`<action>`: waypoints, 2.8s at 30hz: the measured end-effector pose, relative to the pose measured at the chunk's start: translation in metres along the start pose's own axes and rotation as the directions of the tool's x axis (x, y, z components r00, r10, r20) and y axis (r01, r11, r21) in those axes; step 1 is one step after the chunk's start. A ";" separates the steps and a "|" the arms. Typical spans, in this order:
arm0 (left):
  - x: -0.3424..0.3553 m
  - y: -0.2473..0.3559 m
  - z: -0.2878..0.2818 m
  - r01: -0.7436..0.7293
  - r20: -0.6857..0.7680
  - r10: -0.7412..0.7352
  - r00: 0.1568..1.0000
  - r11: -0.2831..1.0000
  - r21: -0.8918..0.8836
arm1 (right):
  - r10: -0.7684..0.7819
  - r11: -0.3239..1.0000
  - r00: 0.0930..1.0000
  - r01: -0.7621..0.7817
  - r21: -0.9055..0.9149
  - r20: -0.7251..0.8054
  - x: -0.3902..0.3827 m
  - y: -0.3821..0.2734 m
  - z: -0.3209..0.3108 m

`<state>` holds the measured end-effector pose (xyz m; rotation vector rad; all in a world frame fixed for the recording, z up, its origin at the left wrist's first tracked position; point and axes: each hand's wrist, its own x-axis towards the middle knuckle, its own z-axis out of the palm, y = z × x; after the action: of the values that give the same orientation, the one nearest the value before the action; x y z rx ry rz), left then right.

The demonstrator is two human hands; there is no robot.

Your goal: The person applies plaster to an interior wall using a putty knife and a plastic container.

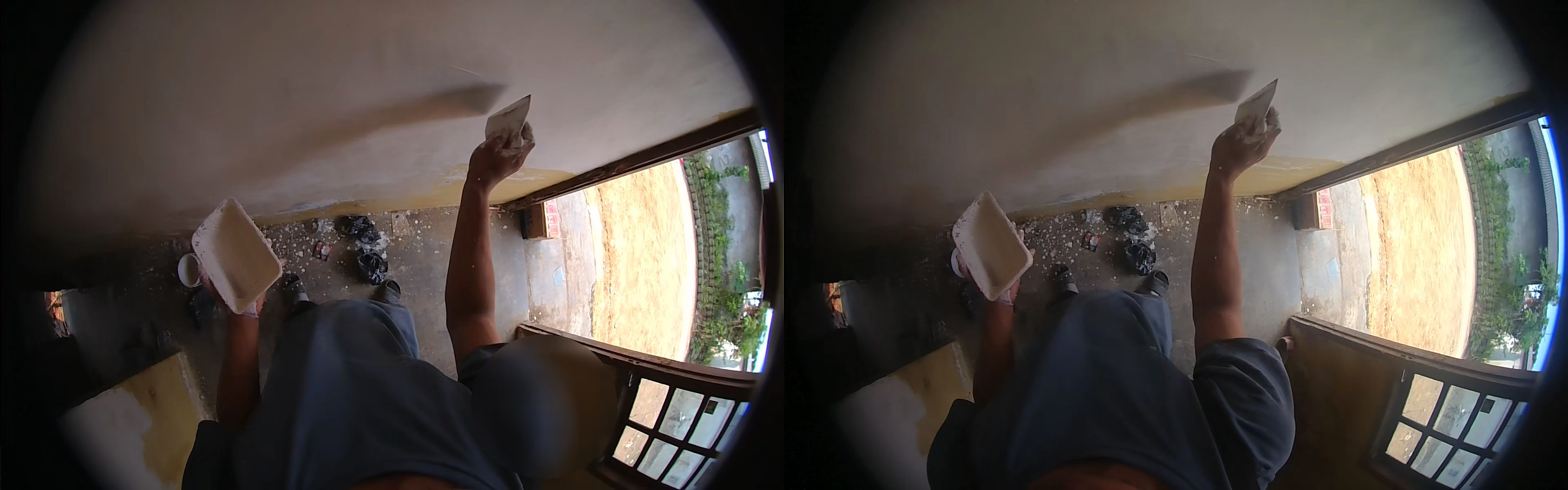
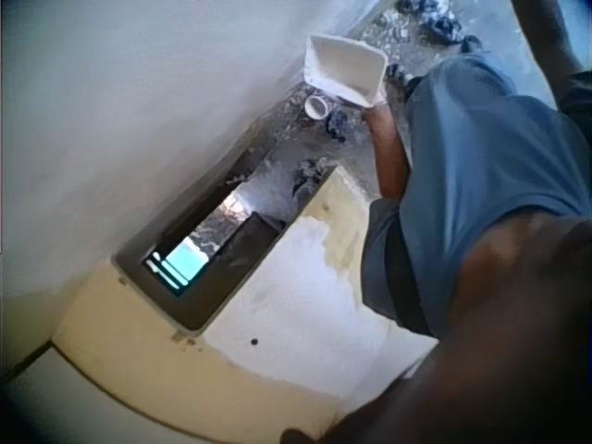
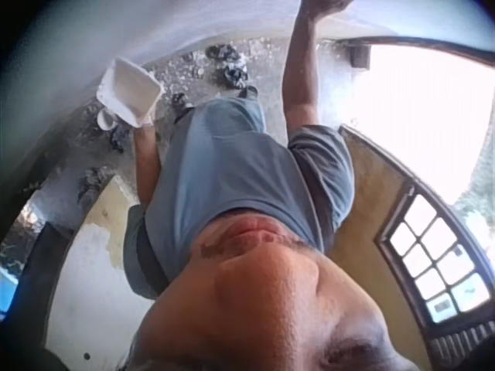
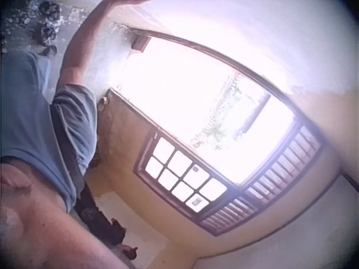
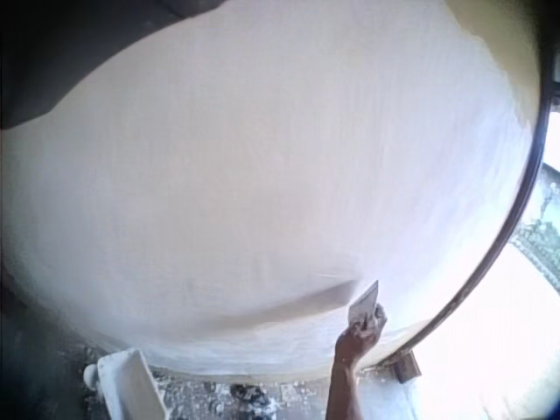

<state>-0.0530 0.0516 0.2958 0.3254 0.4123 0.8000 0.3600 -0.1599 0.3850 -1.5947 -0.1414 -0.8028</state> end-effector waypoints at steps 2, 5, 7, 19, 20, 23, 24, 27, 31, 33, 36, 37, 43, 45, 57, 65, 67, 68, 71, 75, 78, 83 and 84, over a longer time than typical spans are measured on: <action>-0.001 -0.011 0.020 0.135 0.164 -0.134 0.977 0.991 0.002 | 0.028 0.995 0.998 -0.034 -0.089 -0.061 0.048 -0.018 -0.006; -0.001 -0.015 0.021 0.176 0.228 -0.172 0.958 0.984 0.003 | -0.008 0.986 0.997 -0.005 -0.167 -0.081 0.046 -0.034 0.021; -0.003 -0.016 0.034 0.193 0.353 -0.181 0.918 0.981 0.001 | -0.041 0.991 0.999 0.041 -0.131 0.000 0.017 -0.046 0.032; -0.002 -0.009 0.039 0.139 0.202 -0.133 0.970 0.990 -0.017 | -0.694 0.522 0.339 0.845 0.119 0.635 -0.079 0.039 -0.004; -0.002 -0.008 0.036 0.135 0.205 -0.128 0.970 0.991 -0.021 | -0.722 0.520 0.362 0.846 0.116 0.590 -0.081 0.037 -0.009; -0.001 -0.006 0.021 0.100 0.160 -0.093 0.983 0.994 -0.038 | -0.767 0.502 0.468 0.864 -0.042 0.440 -0.076 0.027 -0.008; 0.000 -0.007 0.015 0.072 0.110 -0.067 0.992 0.996 -0.043 | -0.777 0.516 0.521 0.849 -0.117 0.353 -0.071 0.023 0.001; 0.001 -0.007 0.015 0.104 0.177 -0.097 0.979 0.994 -0.029 | -0.724 0.577 0.629 0.777 -0.251 0.285 -0.062 0.028 0.028; -0.002 -0.005 0.030 0.112 0.024 -0.113 0.993 0.993 0.037 | -0.570 0.561 0.524 0.811 -0.166 0.633 -0.100 0.092 0.021; -0.005 -0.007 0.044 0.083 0.153 -0.086 0.984 0.996 0.026 | -0.384 0.770 0.612 0.625 -0.126 0.691 -0.128 0.092 -0.010; -0.001 -0.005 0.032 0.037 0.124 -0.038 0.992 0.999 0.009 | -0.022 0.987 0.984 0.049 -0.154 0.176 -0.096 0.079 -0.018; 0.000 -0.003 0.024 0.026 0.073 -0.026 0.997 1.000 0.005 | 0.219 0.968 0.975 -0.223 0.119 0.043 -0.067 0.052 -0.014; 0.001 -0.002 0.038 0.139 0.287 -0.138 0.948 0.990 0.019 | 0.120 0.986 0.989 -0.129 -0.104 -0.090 0.037 -0.011 0.010; 0.001 -0.005 0.043 0.163 0.269 -0.156 0.950 0.987 -0.004 | -0.067 0.977 0.993 0.046 -0.208 -0.095 0.013 -0.019 0.031; 0.012 0.002 0.010 0.158 0.203 -0.147 0.968 0.987 -0.036 | -0.684 0.654 0.583 0.757 0.014 0.439 -0.102 0.006 0.034; 0.011 0.003 0.013 0.144 0.134 -0.149 0.980 0.988 0.051 | -0.197 0.939 0.979 0.170 -0.299 -0.061 -0.067 0.017 0.033; 0.013 0.000 0.018 0.175 0.142 -0.182 0.973 0.983 0.060 | -0.310 0.766 0.871 0.466 -0.443 0.381 -0.085 0.037 0.051; 0.008 0.003 0.015 0.190 0.167 -0.199 0.966 0.980 0.064 | -0.359 0.790 0.822 0.520 -0.325 0.442 -0.105 0.041 0.041; 0.017 0.002 0.022 0.132 0.342 -0.137 0.930 0.991 0.037 | -0.049 0.967 0.927 0.137 -0.214 0.372 -0.130 0.051 0.003; 0.007 0.000 0.033 0.110 0.163 -0.106 0.981 0.994 -0.019 | 0.628 0.675 0.777 -0.562 0.477 0.027 -0.045 0.045 0.000; 0.010 0.003 0.019 0.164 0.318 -0.170 0.933 0.985 0.045 | 0.457 0.771 0.889 -0.378 0.513 -0.031 -0.015 0.029 0.027; 0.009 -0.002 0.026 0.202 0.238 -0.199 0.951 0.979 0.010 | -0.008 0.988 0.992 0.027 -0.152 0.123 -0.054 0.007 0.034; 0.009 -0.002 0.031 0.223 0.222 -0.218 0.950 0.975 0.003 | -0.143 0.938 0.968 0.200 -0.285 0.209 -0.076 0.033 0.025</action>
<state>-0.0311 0.0528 0.3201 0.3376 0.2251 0.5415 0.3309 -0.1174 0.3156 -1.9708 -0.3073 -0.8392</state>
